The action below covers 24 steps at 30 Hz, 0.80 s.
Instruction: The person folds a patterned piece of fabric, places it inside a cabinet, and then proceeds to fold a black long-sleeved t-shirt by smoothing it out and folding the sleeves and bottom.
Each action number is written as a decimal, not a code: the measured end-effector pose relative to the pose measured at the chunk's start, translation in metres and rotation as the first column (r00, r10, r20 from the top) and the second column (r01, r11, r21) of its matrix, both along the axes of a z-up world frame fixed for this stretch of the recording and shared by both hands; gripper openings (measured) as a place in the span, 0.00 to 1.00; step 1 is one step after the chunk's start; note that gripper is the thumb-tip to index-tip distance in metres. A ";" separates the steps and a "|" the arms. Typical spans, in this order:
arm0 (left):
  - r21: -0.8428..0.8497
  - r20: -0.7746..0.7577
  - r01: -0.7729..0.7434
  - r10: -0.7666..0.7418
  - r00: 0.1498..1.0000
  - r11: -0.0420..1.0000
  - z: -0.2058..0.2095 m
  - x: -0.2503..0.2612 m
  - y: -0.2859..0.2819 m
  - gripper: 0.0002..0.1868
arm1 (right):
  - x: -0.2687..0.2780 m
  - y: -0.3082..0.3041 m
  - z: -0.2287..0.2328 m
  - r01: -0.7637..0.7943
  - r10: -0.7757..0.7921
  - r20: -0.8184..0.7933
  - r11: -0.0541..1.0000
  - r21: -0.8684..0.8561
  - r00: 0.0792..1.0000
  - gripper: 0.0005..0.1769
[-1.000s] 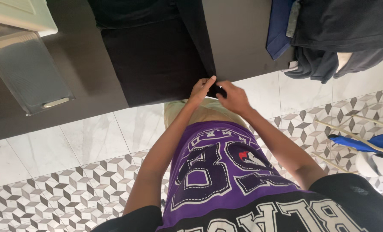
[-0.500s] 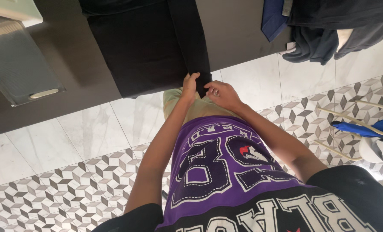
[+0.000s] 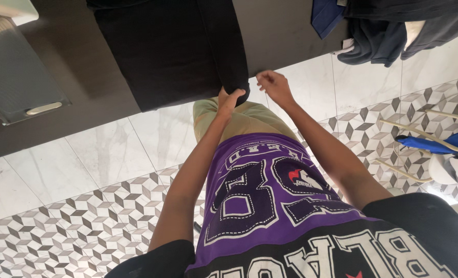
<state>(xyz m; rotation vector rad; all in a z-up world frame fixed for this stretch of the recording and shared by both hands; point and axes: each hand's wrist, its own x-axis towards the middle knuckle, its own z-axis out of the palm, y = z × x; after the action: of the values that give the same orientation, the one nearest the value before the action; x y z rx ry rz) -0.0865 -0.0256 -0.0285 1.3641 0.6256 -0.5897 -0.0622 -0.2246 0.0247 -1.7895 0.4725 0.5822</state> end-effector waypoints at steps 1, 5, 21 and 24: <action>0.023 0.042 0.029 -0.029 0.999 0.999 -0.001 0.000 -0.002 0.34 | 0.011 0.003 0.000 -0.013 0.013 0.020 1.000 0.005 1.000 0.15; 0.003 0.067 0.038 -0.038 0.997 0.999 -0.021 -0.010 -0.007 0.26 | 0.046 0.023 0.004 -0.101 0.097 -0.041 0.991 -0.092 0.994 0.15; 0.680 0.005 0.285 -0.394 0.919 0.675 0.043 -0.015 0.012 0.29 | 0.045 0.031 -0.005 -0.122 0.181 0.124 0.917 -0.379 0.976 0.16; 0.755 0.224 0.215 -0.551 0.804 0.620 0.086 0.009 0.017 0.34 | 0.040 0.035 -0.007 -0.181 0.233 0.067 0.880 -0.439 0.970 0.15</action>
<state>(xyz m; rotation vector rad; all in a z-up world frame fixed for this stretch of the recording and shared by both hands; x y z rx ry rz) -0.0772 -0.0084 0.0574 2.3345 0.1406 -0.3590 -0.0226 -0.1896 0.0179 -2.3069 0.3455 0.5430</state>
